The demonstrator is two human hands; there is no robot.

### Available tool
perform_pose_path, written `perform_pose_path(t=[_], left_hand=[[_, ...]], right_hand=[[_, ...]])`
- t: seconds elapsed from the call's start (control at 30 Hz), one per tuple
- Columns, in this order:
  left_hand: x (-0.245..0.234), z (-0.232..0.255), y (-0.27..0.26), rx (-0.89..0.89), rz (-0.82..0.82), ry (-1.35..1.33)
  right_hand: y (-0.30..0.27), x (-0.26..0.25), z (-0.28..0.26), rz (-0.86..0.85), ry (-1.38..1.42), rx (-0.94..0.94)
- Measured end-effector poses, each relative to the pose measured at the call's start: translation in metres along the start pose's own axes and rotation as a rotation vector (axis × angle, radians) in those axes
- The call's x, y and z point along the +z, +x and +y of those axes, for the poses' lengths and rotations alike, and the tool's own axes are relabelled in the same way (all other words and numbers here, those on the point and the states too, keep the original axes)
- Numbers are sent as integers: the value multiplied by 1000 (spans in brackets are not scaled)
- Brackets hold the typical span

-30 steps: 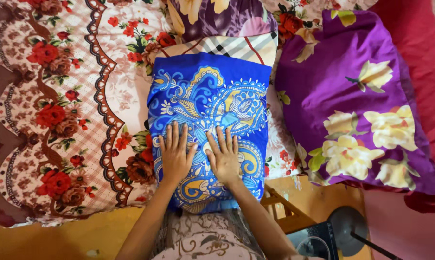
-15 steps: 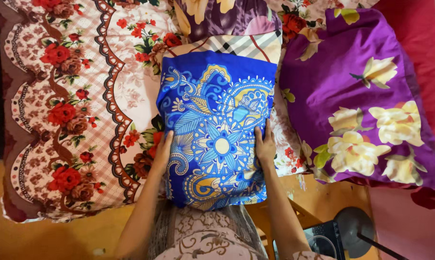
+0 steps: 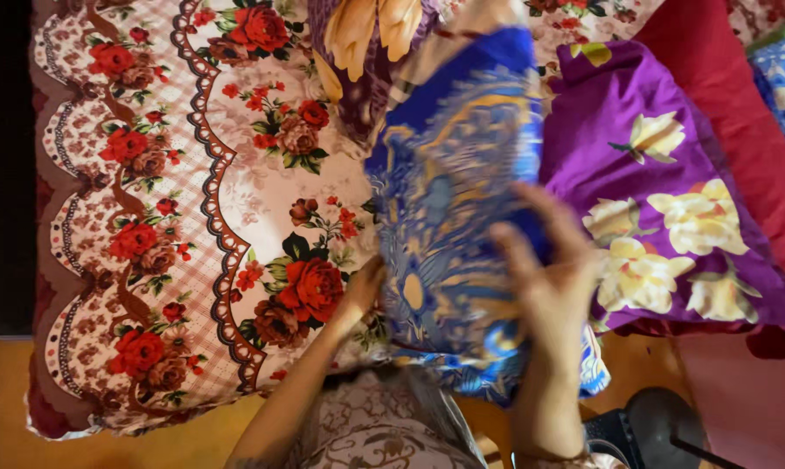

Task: The person folds several decorative pillows on a bed. They smooth the fabric, fold the pillows in half, and stack them neatly on top of each other.

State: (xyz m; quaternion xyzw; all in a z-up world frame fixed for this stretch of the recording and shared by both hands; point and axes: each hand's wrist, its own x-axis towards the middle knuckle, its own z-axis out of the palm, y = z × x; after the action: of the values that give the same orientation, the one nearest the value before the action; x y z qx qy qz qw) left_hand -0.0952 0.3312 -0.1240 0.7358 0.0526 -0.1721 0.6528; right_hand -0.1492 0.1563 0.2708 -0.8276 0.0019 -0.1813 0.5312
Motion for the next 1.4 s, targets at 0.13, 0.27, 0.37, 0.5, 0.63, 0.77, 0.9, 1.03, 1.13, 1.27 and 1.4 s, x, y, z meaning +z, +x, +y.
perform_pose_path(t=[0.13,0.27,0.37,0.5,0.63,0.77,0.9,1.03,1.13,1.27,1.4], left_hand=[[-13,61,-13,75,94,-230],[-86,64,-35,106,281,-422],[-143,42,-51,97,426,-549],[-186,4,-67,45,578,-663],[-169,-18,-74,-23,562,-508],[-121,11,-54,80,481,-84],[-129,55,-44,338,451,-163],[-145,91,0,524,365,-105],[-138,99,35,445,379,62],[-114,82,34,544,454,438],[-84,54,-5,562,494,530]], right_hand=[[-31,76,-23,-503,-761,-486],[-59,77,-8,-1037,-159,-418],[-50,44,63,-955,-189,-17],[6,40,251,-350,-341,157],[-28,62,400,-257,-232,482],[-50,89,416,-224,49,393],[-71,59,361,-44,121,372],[-84,30,294,148,-51,303],[-79,47,296,173,-308,120],[-71,82,359,167,-670,145],[-76,52,412,173,-546,519]])
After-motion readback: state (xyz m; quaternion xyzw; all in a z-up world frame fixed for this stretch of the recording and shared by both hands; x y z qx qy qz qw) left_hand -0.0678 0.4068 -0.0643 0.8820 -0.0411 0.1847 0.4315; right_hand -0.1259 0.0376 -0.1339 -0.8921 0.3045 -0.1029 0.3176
